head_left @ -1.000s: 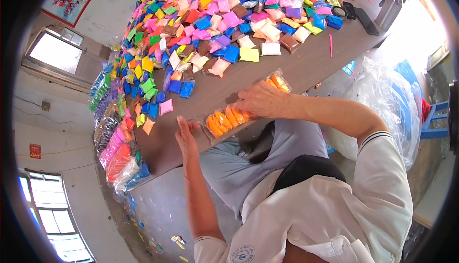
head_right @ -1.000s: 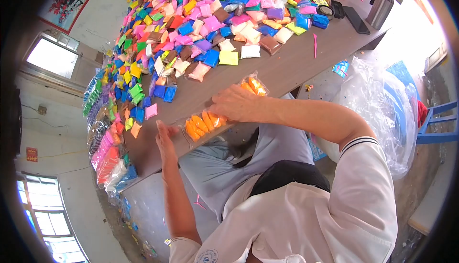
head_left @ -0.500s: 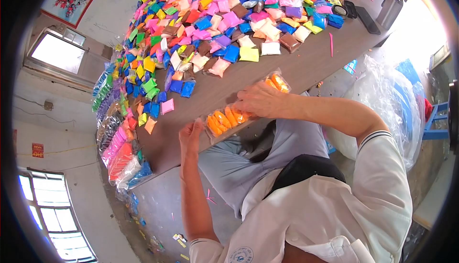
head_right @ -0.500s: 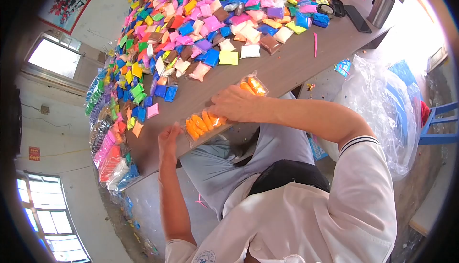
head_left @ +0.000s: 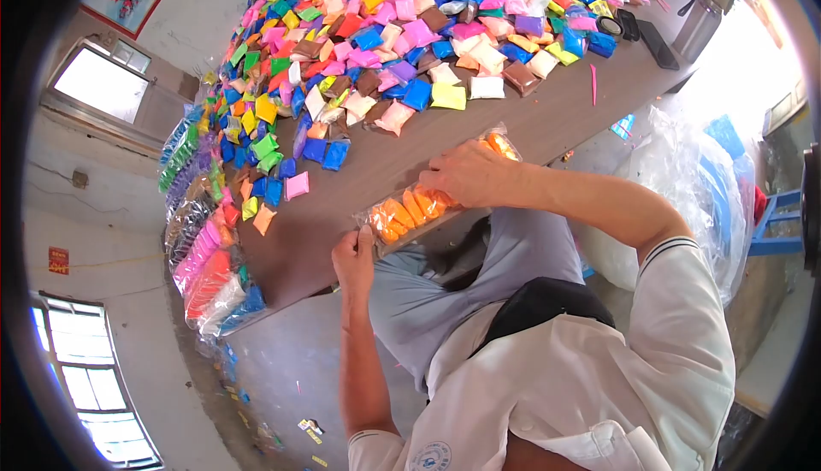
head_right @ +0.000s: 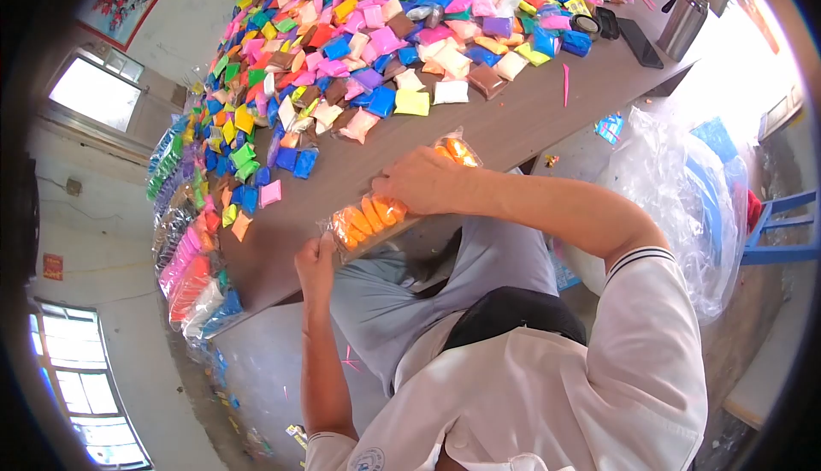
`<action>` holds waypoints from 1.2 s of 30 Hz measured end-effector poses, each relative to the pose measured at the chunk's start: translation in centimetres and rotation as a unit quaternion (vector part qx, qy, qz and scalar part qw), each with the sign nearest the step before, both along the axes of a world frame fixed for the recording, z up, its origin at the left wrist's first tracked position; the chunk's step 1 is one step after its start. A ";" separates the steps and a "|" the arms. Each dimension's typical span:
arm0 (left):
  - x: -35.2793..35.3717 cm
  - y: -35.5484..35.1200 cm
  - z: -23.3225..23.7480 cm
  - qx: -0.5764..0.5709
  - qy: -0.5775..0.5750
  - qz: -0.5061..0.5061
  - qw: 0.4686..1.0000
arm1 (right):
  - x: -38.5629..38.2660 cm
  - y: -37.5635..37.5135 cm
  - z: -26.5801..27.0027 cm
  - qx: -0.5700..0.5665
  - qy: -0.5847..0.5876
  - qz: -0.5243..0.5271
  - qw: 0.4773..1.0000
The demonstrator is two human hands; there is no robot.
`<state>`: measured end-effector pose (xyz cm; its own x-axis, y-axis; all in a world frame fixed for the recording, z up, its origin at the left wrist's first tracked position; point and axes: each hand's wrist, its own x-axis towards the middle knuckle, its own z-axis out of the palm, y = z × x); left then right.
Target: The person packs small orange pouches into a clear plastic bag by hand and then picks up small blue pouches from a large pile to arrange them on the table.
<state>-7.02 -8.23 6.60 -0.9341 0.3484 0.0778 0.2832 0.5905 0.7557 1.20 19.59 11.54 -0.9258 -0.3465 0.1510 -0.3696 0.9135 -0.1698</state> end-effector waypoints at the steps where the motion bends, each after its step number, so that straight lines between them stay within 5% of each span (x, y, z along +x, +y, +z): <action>1: 0.1 0.2 0.0 0.013 0.002 0.000 1.000 | 0.1 -0.1 0.5 0.004 -0.015 -0.009 1.000; 13: 0.7 -0.1 -1.6 0.056 0.065 -0.011 0.996 | 1.9 -0.8 -2.1 -0.042 0.103 -0.030 0.993; 19: 0.9 -0.1 -3.2 0.058 0.137 -0.013 0.989 | 3.7 0.6 -2.0 -0.222 0.251 -0.051 0.941; 22: 1.0 -0.1 -3.4 0.062 0.153 -0.012 0.986 | 3.9 2.3 -1.8 -0.263 0.248 -0.148 0.920; 28: 1.0 0.0 -3.6 0.051 0.198 -0.022 0.979 | 4.0 5.2 -1.3 -0.484 0.124 -0.392 0.773; 36: 1.5 0.3 -3.0 0.045 0.204 -0.015 0.978 | 4.3 7.8 -0.3 -0.616 -0.133 -0.468 0.620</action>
<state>-5.47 -7.90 3.59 -0.8082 0.3506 0.4733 0.5885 0.5134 0.6246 5.48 27.42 11.25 -0.6831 0.5879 -0.4332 0.4148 -0.1759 -0.8928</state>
